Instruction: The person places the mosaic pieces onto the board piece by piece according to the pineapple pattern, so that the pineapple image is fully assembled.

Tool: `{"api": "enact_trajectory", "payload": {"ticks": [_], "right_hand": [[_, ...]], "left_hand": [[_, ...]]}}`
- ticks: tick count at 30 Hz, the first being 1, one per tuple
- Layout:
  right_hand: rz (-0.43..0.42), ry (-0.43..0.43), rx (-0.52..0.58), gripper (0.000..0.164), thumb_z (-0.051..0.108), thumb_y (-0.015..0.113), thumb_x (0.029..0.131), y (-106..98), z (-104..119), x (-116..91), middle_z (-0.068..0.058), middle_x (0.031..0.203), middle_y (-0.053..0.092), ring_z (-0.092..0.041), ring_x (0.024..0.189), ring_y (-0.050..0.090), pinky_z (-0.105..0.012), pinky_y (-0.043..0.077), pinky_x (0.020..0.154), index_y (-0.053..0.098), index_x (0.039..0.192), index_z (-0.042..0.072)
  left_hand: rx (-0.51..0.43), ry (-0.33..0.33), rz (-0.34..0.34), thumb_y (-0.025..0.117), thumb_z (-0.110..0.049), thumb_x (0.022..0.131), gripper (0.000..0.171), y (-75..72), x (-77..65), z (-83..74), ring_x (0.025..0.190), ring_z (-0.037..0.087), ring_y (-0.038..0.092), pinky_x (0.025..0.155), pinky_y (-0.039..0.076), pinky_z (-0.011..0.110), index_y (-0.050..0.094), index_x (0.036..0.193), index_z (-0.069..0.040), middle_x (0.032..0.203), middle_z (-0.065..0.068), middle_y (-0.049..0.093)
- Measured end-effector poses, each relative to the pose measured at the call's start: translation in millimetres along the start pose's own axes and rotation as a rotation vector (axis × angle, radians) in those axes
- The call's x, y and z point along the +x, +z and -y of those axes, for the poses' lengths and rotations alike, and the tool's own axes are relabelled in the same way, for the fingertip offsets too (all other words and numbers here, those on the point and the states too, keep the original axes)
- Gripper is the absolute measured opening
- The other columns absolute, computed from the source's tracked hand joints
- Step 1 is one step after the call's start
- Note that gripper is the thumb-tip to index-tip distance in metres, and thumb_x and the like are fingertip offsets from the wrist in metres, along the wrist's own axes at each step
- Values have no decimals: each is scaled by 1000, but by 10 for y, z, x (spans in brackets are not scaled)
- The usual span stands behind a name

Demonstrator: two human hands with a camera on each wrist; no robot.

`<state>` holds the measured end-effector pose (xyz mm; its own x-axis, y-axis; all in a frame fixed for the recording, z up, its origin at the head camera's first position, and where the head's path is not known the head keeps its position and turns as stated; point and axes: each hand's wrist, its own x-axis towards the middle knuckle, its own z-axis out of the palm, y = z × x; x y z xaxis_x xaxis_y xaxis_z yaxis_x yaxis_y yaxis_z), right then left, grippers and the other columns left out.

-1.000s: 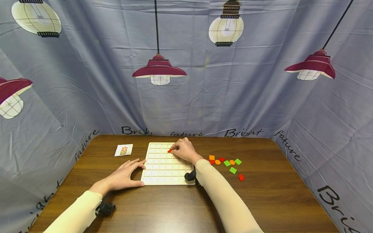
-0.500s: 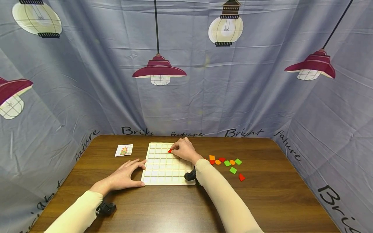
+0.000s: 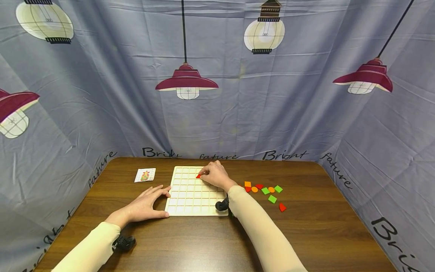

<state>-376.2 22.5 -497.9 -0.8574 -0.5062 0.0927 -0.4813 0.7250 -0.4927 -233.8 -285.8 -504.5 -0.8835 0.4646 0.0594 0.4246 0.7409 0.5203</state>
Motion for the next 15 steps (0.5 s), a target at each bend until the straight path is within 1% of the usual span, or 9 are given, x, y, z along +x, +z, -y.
{"api": "enact_trajectory", "payload": {"ticks": [7, 12, 15], "right_hand": [[16, -6, 16, 17, 33, 72, 96, -3, -2, -24, 11, 102, 63, -17, 94, 42, -34, 38, 82, 79, 111, 31], [9, -14, 41, 17, 32, 72, 96, -8, -13, -29, 11, 101, 64, -18, 94, 43, -35, 38, 82, 80, 111, 30], [0, -29, 63, 17, 30, 72, 97, -16, -26, -26, 10, 101, 66, -18, 95, 46, -37, 38, 85, 80, 112, 28]], "left_hand": [[5, 4, -4, 77, -60, 84, 59, -8, 0, -10, 150, 41, 29, 118, 15, 67, 59, 125, -23, 163, 6, 38], [3, 8, -6, 77, -60, 84, 57, -7, 2, -13, 149, 41, 29, 118, 15, 67, 59, 124, -23, 163, 6, 38], [5, 7, -3, 77, -60, 84, 57, -7, 4, -14, 150, 41, 29, 119, 15, 67, 58, 124, -23, 163, 6, 38]]}}
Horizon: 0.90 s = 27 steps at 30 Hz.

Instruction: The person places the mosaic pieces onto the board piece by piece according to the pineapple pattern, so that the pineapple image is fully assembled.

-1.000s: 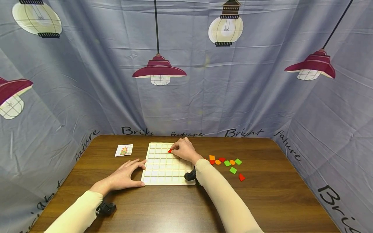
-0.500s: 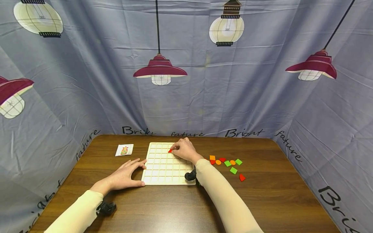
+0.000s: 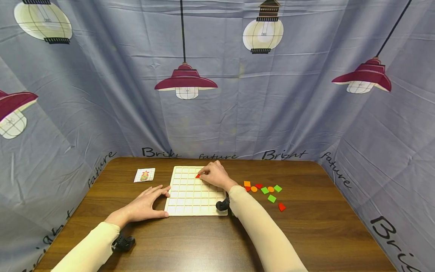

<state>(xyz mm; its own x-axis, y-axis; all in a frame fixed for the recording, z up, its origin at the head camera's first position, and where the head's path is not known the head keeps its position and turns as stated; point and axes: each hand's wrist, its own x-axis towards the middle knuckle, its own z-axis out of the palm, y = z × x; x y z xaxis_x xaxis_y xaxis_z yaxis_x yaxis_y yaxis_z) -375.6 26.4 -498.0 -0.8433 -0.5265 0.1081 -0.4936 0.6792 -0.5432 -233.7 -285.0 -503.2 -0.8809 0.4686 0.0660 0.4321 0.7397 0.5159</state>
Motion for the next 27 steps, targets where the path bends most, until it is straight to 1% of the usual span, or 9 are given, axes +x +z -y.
{"api": "enact_trajectory", "payload": {"ticks": [1, 5, 7, 8, 12, 16, 20, 23, 27], "right_hand": [[-2, -2, 4, 18, 30, 71, 97, -11, -1, -4, 10, 102, 67, -17, 96, 48, -37, 39, 90, 79, 113, 27], [-2, -4, 52, 23, 29, 68, 99, -85, -1, -43, 9, 102, 65, -18, 98, 49, -40, 38, 96, 77, 119, 21], [-2, -1, 72, 26, 29, 67, 100, -148, 4, -80, 8, 101, 63, -19, 100, 47, -40, 41, 93, 76, 122, 19], [-3, -3, 87, 27, 28, 67, 100, -181, 1, -98, 7, 101, 62, -20, 100, 45, -40, 42, 88, 76, 123, 19], [-22, -24, 109, 29, 30, 66, 100, -335, -28, -188, 9, 104, 61, -21, 104, 42, -40, 43, 84, 74, 126, 21], [-59, -41, 145, 29, 32, 68, 100, -524, -101, -333, 9, 104, 61, -25, 104, 44, -41, 43, 82, 74, 126, 24], [-112, -40, 159, 25, 30, 70, 98, -733, -197, -509, 11, 103, 62, -26, 105, 47, -40, 43, 81, 74, 124, 30], [-143, -35, 159, 26, 32, 71, 98, -890, -267, -650, 11, 103, 63, -25, 107, 47, -41, 43, 83, 74, 124, 31], [-163, -37, 156, 28, 37, 70, 98, -1072, -377, -835, 10, 104, 63, -27, 107, 47, -44, 40, 81, 72, 126, 32]], "left_hand": [[0, -2, 2, 77, -60, 84, 57, 1, 3, -1, 150, 41, 29, 119, 15, 66, 58, 124, -24, 163, 6, 38], [9, -14, 13, 77, -61, 84, 58, -1, 9, -2, 150, 40, 28, 119, 15, 66, 58, 125, -24, 163, 4, 38], [18, -26, 15, 76, -63, 83, 59, -7, 8, -6, 150, 39, 29, 118, 16, 67, 58, 125, -26, 163, 3, 37], [25, -29, 14, 76, -64, 83, 59, -8, 8, -5, 150, 39, 29, 117, 17, 68, 58, 125, -27, 163, 3, 37], [43, -43, 15, 75, -67, 82, 60, -16, 10, -2, 149, 39, 30, 115, 20, 70, 58, 126, -30, 163, 3, 37], [49, -41, 19, 74, -69, 82, 61, -16, 25, 4, 149, 39, 30, 115, 21, 70, 58, 128, -32, 163, 5, 37], [56, -27, 11, 73, -69, 82, 61, -17, 37, 10, 149, 39, 31, 115, 21, 70, 58, 128, -31, 162, 6, 39], [60, -17, 7, 74, -68, 82, 61, -16, 33, 9, 149, 39, 32, 115, 22, 70, 58, 127, -30, 162, 5, 40], [59, -2, -3, 75, -66, 83, 60, -18, 11, 2, 148, 39, 33, 115, 22, 70, 59, 126, -28, 162, 5, 40]]}}
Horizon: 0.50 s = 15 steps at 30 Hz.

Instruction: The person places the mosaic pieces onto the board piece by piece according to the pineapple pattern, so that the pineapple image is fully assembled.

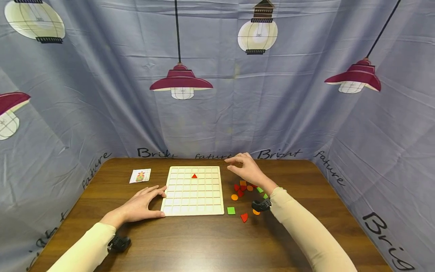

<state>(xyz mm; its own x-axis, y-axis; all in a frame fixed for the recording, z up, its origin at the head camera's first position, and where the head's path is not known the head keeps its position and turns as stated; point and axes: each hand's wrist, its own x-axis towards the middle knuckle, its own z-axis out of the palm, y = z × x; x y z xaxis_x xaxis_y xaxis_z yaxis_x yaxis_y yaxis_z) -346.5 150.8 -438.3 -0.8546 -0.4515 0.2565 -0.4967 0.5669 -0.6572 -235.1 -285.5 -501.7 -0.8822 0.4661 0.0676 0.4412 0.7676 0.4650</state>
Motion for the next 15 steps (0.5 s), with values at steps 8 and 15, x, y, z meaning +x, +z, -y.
{"api": "enact_trajectory", "payload": {"ticks": [8, 15], "right_hand": [[-50, 18, -46, 29, 35, 71, 98, -283, -232, -280, 7, 109, 66, -24, 106, 47, -41, 40, 81, 73, 126, 28], [-48, 51, -161, 27, 24, 78, 93, -302, -492, -467, 3, 104, 68, -23, 105, 50, -43, 43, 86, 77, 120, 19]], "left_hand": [[1, 6, -18, 74, -66, 83, 59, 11, -25, 7, 147, 41, 34, 114, 22, 70, 59, 125, -28, 160, 7, 41], [-5, 0, -24, 75, -67, 81, 59, 30, 0, 26, 147, 40, 33, 114, 22, 70, 59, 124, -30, 160, 7, 42]]}}
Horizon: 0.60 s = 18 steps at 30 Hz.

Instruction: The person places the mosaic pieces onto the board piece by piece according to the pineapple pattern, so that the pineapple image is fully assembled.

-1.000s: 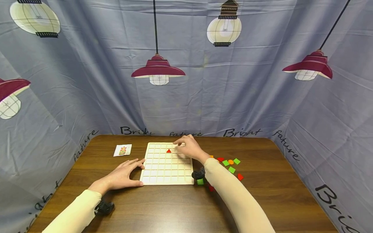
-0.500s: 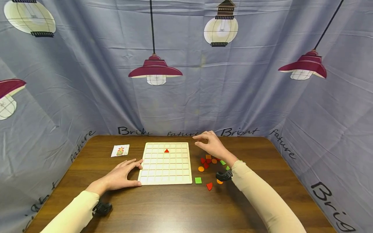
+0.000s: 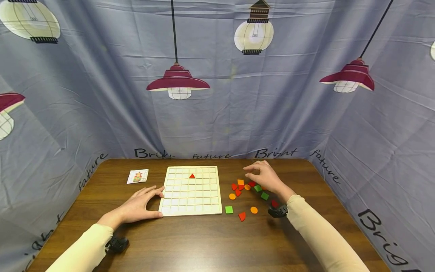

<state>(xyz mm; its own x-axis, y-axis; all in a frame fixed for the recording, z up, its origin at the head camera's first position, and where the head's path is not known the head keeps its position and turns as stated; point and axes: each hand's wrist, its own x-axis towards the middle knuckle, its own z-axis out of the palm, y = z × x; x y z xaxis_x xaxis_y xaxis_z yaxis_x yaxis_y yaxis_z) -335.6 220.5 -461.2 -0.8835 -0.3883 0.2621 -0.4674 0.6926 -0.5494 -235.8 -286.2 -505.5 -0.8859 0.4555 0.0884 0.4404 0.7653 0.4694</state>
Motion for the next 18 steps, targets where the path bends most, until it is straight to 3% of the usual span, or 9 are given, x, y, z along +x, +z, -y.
{"api": "enact_trajectory", "payload": {"ticks": [7, 18], "right_hand": [[49, 14, -156, 22, 31, 81, 89, 155, -185, -19, 9, 102, 68, -22, 101, 49, -46, 37, 88, 81, 110, 24], [95, 41, -164, 17, 32, 82, 87, 263, -197, 20, 7, 101, 67, -22, 101, 49, -44, 38, 86, 82, 104, 29]], "left_hand": [[1, 0, 6, 74, -69, 81, 60, 6, 17, 11, 148, 39, 33, 115, 21, 69, 59, 124, -30, 161, 6, 41], [3, -5, 12, 75, -68, 81, 58, 10, 11, 12, 148, 40, 32, 115, 21, 69, 58, 123, -30, 161, 5, 40]]}}
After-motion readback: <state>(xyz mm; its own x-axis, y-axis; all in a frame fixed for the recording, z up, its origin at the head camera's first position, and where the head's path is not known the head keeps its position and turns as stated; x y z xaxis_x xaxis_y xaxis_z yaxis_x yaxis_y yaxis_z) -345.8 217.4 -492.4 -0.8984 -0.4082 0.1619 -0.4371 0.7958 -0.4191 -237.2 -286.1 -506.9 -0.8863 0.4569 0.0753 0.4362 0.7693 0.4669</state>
